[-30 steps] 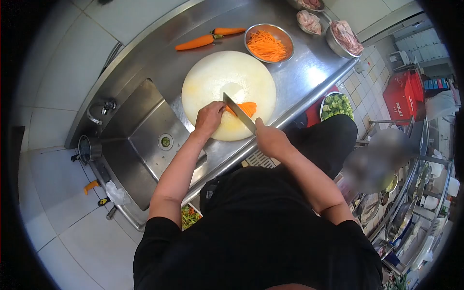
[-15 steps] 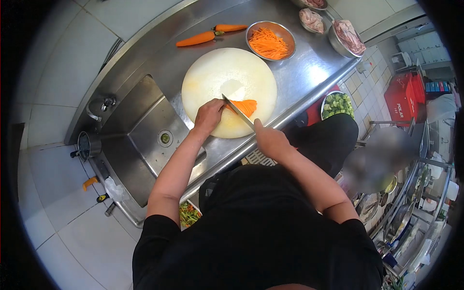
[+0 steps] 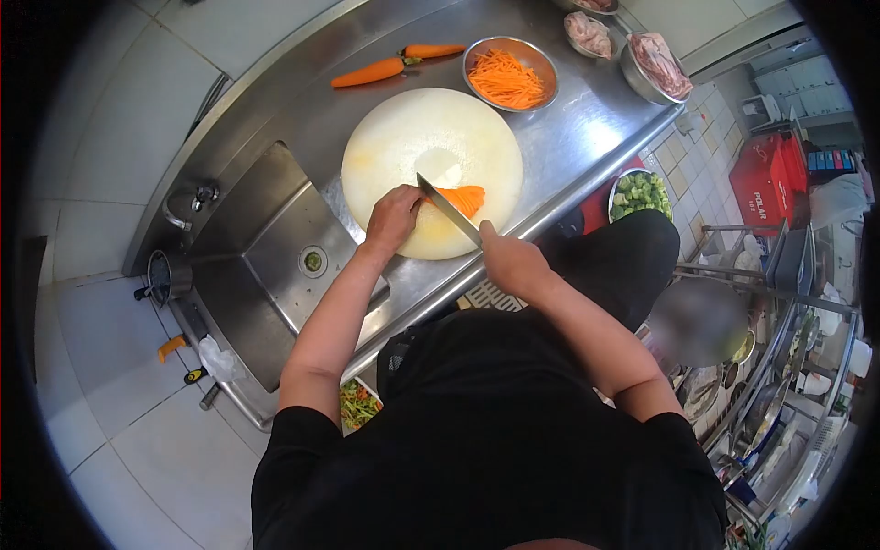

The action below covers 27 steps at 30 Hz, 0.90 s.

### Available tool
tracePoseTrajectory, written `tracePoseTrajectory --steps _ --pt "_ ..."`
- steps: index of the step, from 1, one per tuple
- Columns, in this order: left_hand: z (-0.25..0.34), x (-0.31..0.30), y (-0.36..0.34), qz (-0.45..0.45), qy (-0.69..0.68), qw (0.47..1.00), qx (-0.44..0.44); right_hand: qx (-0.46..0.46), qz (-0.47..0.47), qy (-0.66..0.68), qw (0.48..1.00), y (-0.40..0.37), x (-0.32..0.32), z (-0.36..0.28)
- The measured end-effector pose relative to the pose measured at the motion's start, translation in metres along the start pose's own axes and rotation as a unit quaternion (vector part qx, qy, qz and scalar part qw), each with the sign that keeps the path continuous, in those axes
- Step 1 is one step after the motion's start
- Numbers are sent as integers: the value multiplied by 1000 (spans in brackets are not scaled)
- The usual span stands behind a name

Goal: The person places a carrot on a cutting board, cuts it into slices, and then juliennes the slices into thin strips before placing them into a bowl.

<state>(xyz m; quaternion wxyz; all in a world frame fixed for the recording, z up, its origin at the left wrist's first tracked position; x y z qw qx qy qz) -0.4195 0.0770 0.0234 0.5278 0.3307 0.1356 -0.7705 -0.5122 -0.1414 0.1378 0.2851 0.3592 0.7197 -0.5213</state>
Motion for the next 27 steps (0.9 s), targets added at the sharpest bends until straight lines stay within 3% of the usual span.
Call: tracePoseTrajectory --steps 6,9,11,12,15,18,21,23,26,27 --pt "3 -3 6 20 -9 999 25 3 18 32 999 1 -8 11" --pt "11 -3 3 0 -32 999 -36 23 47 57 997 -18 -26 21" --pt "16 -1 4 82 -97 991 -42 44 70 68 994 -23 -39 30" --pt "14 1 5 79 -97 991 -40 54 86 54 993 -22 -47 35" --pt "8 5 6 23 -24 999 -11 69 130 16 989 -7 -57 46" --pt "6 6 6 -3 -24 999 -39 -12 244 -15 970 29 -52 60" --pt "36 12 8 1 -21 999 36 -46 280 -41 958 72 -36 71" --pt "61 22 10 -76 108 989 67 -31 268 -42 962 88 -26 73" --pt "56 45 9 -103 129 986 38 -39 345 -87 934 93 -14 71" --pt "54 50 8 -98 148 983 35 -58 363 -40 929 89 -11 64"
Point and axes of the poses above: each hand's wrist, its own y-axis towards the middle knuckle, its own x-axis out of the palm, z = x × y, the point moved 1 cm from there along y, towards the middle knuckle, and after that the axes turned 6 degrees about -y, right-handed, at the moved point
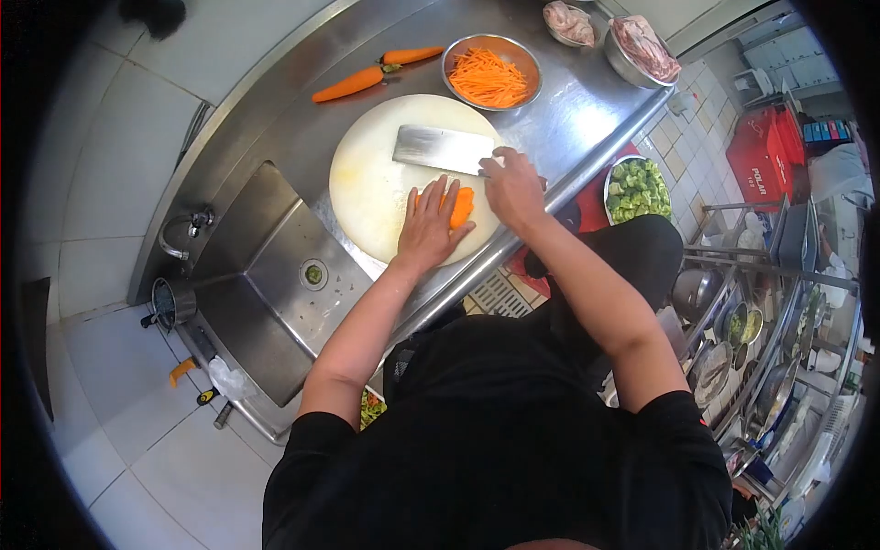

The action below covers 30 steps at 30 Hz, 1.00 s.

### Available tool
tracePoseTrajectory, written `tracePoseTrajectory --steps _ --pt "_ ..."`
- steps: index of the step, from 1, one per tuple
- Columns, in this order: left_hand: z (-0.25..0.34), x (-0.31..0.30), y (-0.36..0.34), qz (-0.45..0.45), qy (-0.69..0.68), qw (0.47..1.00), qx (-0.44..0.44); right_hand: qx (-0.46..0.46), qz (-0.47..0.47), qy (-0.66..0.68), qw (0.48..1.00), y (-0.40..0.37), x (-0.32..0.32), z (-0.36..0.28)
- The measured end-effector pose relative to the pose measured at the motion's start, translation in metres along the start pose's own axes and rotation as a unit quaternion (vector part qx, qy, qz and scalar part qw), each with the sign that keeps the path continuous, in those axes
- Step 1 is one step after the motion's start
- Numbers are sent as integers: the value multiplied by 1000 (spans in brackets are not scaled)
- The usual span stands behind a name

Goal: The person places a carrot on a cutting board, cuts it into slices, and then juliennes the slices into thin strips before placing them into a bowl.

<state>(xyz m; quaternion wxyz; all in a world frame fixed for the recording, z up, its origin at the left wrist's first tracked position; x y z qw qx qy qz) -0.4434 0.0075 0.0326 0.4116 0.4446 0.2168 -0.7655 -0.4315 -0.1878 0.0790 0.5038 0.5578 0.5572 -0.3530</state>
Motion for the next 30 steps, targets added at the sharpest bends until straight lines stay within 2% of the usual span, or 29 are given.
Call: tracePoseTrajectory --steps 2,4,6,9,12,14,16,18,21,24,30 --pt "-2 4 -2 3 1 1000 6 3 20 50 999 -6 6 -10" --pt "-2 2 -1 3 6 1000 17 95 -151 132 975 -13 24 -14" --pt "-2 3 -1 7 -2 1000 19 94 -132 134 978 -15 27 -16" --pt "-3 1 -3 20 -31 999 26 125 -158 203 958 -16 25 -18" --pt "-2 2 -5 37 -42 998 39 116 -157 228 954 -22 22 -17" --pt "1 -1 -6 46 -32 998 40 64 -125 218 966 -25 24 -16" --pt "6 -7 -8 10 -21 1000 18 59 -137 221 964 -25 27 -13" --pt "5 -1 -10 18 -18 1000 10 52 -149 224 962 -26 31 -12" --pt "9 1 -12 27 -13 1000 -6 31 -120 248 961 -28 34 -12" --pt "14 4 -15 30 -10 999 -28 49 -93 255 961 -28 33 -12" --pt "15 9 -20 68 -7 997 -26 -4 -157 211 965 -26 38 -4"
Point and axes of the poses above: each hand's wrist, its own y-axis towards the middle knuckle, its own x-axis out of the palm, z = x × y, the point moved 1 cm from there along y, towards the middle knuckle, and after that the axes turned 6 degrees about -y, right-handed, at the moved point
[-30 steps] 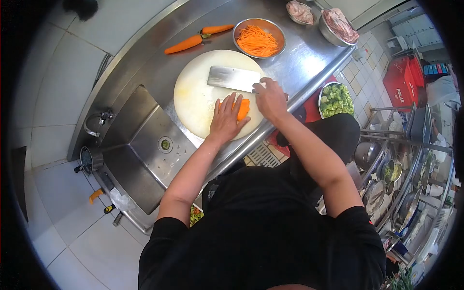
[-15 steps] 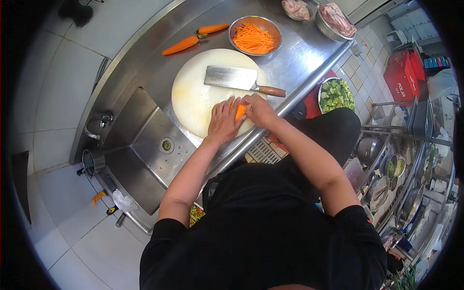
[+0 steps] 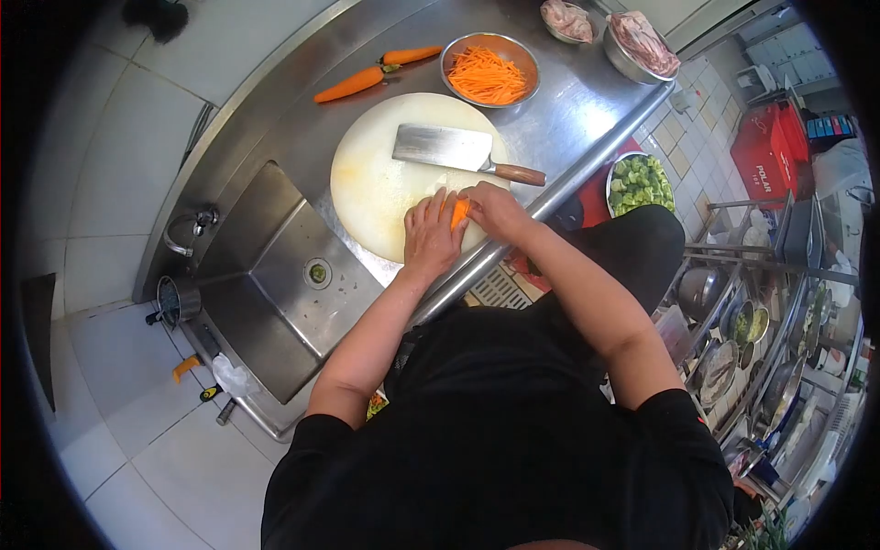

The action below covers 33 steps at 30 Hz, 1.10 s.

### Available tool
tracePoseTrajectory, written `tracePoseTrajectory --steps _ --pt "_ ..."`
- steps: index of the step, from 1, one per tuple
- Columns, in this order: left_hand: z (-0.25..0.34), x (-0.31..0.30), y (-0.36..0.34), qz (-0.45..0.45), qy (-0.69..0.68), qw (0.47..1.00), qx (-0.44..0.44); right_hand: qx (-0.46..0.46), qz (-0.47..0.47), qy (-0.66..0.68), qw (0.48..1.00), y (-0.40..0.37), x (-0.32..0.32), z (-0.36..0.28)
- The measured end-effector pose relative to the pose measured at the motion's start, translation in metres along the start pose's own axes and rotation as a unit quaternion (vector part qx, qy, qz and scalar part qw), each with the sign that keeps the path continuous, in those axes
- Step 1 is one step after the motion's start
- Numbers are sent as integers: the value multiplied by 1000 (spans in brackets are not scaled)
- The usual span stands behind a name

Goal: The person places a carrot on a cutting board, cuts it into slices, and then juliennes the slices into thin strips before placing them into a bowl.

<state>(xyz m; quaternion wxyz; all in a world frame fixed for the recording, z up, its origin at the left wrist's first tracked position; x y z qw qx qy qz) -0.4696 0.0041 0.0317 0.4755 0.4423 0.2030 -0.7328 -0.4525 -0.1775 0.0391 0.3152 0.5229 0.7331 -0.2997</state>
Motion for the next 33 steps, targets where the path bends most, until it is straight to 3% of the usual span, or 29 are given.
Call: tracePoseTrajectory --steps 3,9,12,20,26,30,32,33 --pt "0 -1 -3 -3 -3 1000 -9 -61 30 -25 997 0 -1 0" --pt "0 2 -4 9 7 1000 -15 -53 15 16 998 2 -2 -3" --pt "1 2 -4 12 14 1000 -21 13 27 52 998 4 -2 -3" --pt "2 -1 -12 10 22 999 -30 -92 40 22 995 1 -8 -4" --pt "-1 -4 -11 5 30 999 -33 14 -35 15 999 5 -7 -7" --pt "-7 -5 -10 -37 20 998 -43 -24 -35 9 999 7 -15 -4" --pt "-8 -9 -9 -43 15 998 -47 -33 95 -51 994 9 -32 -3" --pt "-4 -18 -7 -45 23 997 -61 -34 92 -51 994 12 -43 -6"
Point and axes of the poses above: each hand's wrist, its own y-axis towards the middle knuckle, its own x-axis out of the palm, z = x × y, the point moved 1 cm from there along y, towards the middle knuckle, and after that the axes turned 6 degrees about -y, right-handed, at the moved point
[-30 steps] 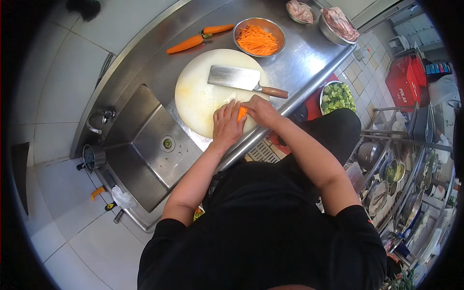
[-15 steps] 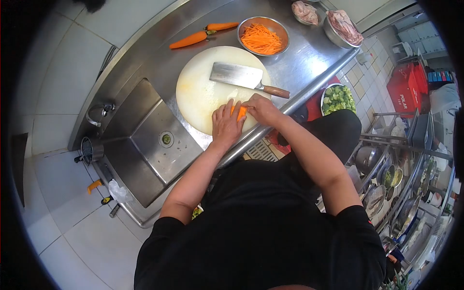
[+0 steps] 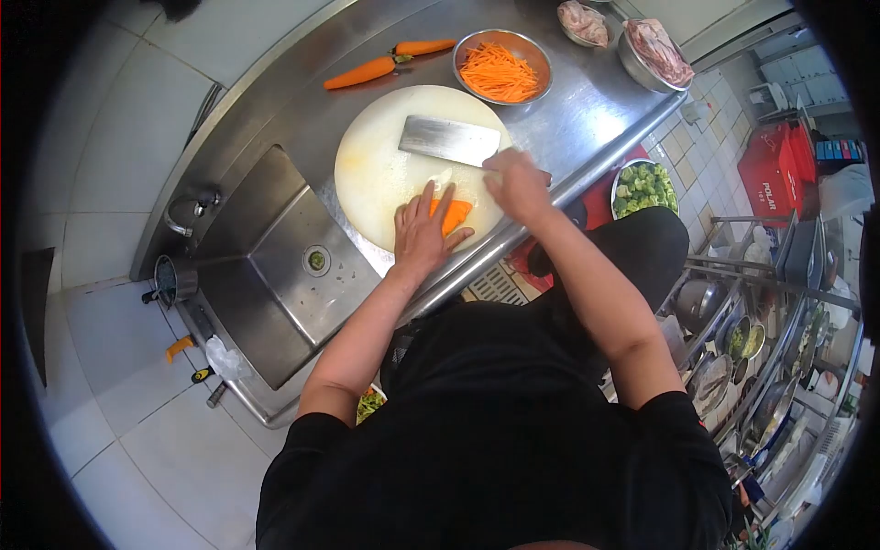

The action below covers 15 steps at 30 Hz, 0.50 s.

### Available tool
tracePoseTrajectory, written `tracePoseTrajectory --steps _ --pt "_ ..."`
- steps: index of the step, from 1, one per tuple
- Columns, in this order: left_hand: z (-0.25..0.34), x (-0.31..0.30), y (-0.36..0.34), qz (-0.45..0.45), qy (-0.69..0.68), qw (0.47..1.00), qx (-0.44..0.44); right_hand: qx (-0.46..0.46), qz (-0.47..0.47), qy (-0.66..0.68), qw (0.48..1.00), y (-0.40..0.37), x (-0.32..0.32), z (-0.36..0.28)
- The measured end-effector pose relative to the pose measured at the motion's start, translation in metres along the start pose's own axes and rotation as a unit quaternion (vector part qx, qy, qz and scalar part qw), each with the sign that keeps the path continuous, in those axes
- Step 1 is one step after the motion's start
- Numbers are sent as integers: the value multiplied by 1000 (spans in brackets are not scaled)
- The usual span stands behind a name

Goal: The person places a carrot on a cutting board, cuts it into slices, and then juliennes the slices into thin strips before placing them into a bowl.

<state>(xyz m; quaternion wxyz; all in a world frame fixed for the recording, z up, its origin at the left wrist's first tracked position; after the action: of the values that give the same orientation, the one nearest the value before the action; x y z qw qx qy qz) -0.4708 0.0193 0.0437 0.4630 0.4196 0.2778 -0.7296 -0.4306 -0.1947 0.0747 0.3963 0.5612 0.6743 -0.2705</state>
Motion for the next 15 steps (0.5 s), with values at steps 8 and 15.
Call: tracePoseTrajectory --steps 8,15 --pt "-24 5 6 -38 -32 998 27 51 -159 -154 974 16 -5 12" --pt "-17 -15 -1 -15 -29 999 7 206 -146 31 967 -24 -41 -38"
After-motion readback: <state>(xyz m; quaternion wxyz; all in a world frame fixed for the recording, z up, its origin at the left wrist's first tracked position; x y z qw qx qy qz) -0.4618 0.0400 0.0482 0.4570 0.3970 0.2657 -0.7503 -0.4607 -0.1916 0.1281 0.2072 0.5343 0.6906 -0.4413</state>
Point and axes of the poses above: each hand's wrist, its own y-axis towards the middle knuckle, its own x-axis out of the palm, z = x × y, the point moved 1 cm from there along y, towards the middle knuckle, and after that the axes turned 6 degrees about -y, right-handed, at the moved point
